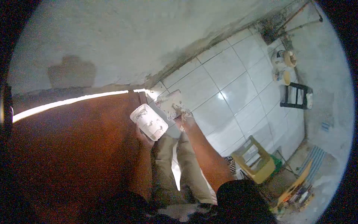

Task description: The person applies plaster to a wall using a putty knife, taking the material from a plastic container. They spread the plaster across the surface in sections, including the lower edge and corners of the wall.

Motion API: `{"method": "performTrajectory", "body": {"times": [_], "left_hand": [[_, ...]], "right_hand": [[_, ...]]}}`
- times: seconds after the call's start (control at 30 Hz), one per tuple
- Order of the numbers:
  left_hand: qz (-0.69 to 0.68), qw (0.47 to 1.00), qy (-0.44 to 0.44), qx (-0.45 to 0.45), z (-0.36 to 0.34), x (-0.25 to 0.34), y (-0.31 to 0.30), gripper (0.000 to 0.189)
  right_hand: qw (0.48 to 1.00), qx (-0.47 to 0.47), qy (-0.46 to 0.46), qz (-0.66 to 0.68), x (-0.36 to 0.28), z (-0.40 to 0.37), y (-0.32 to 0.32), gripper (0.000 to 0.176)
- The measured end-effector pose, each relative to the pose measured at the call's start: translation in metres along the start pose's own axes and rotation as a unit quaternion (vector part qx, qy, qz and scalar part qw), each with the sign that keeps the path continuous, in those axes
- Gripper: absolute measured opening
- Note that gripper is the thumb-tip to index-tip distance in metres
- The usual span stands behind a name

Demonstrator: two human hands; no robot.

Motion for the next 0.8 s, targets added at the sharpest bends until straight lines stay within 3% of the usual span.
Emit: {"method": "performTrajectory", "body": {"times": [0.03,0.07,0.13,0.2,0.27,0.37,0.47,0.53,0.7,0.8], "left_hand": [[-0.292,0.924,-0.221,0.111,0.009,-0.023,-0.016,0.057],[-0.277,0.930,-0.215,0.106,0.010,-0.021,-0.007,0.057],[-0.269,0.936,-0.207,0.090,0.013,-0.044,-0.019,0.058],[-0.290,0.929,-0.206,0.100,0.019,-0.070,-0.030,0.059],[-0.262,0.943,-0.165,0.124,0.030,-0.094,-0.036,0.061],[-0.298,0.927,-0.182,0.139,0.033,-0.146,-0.070,0.065],[-0.278,0.926,-0.178,0.181,0.032,-0.143,-0.064,0.068],[-0.294,0.925,-0.159,0.182,0.039,-0.133,-0.059,0.067],[-0.329,0.916,-0.149,0.177,0.042,-0.141,-0.082,0.065],[-0.373,0.899,-0.159,0.167,0.042,-0.145,-0.093,0.065]], "right_hand": [[0.992,-0.123,-0.037,0.019,0.004,0.011,-0.001,0.038],[0.990,-0.131,-0.039,0.034,-0.006,0.020,-0.004,0.038],[0.996,0.018,0.052,-0.066,0.005,0.060,-0.021,0.031],[0.996,0.022,0.045,-0.068,0.020,0.097,-0.042,0.028],[0.979,0.022,-0.009,-0.204,0.032,0.138,-0.071,0.024],[0.991,0.018,0.021,-0.127,0.057,0.187,-0.091,0.018],[0.991,0.054,0.046,-0.111,0.086,0.231,-0.105,0.014],[0.977,0.139,0.056,-0.155,0.096,0.253,-0.108,0.010],[0.966,0.175,0.088,-0.167,0.121,0.307,-0.114,0.005],[0.949,0.189,0.066,-0.243,0.111,0.315,-0.089,0.008]]}}
Point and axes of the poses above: each hand's wrist, its own z-axis towards the middle knuckle, its own y-axis out of the palm, x = y × z, the point moved 4 cm from there along z, towards the middle knuckle, and after that the axes turned 11 degrees about -z, right-handed, at the moved point
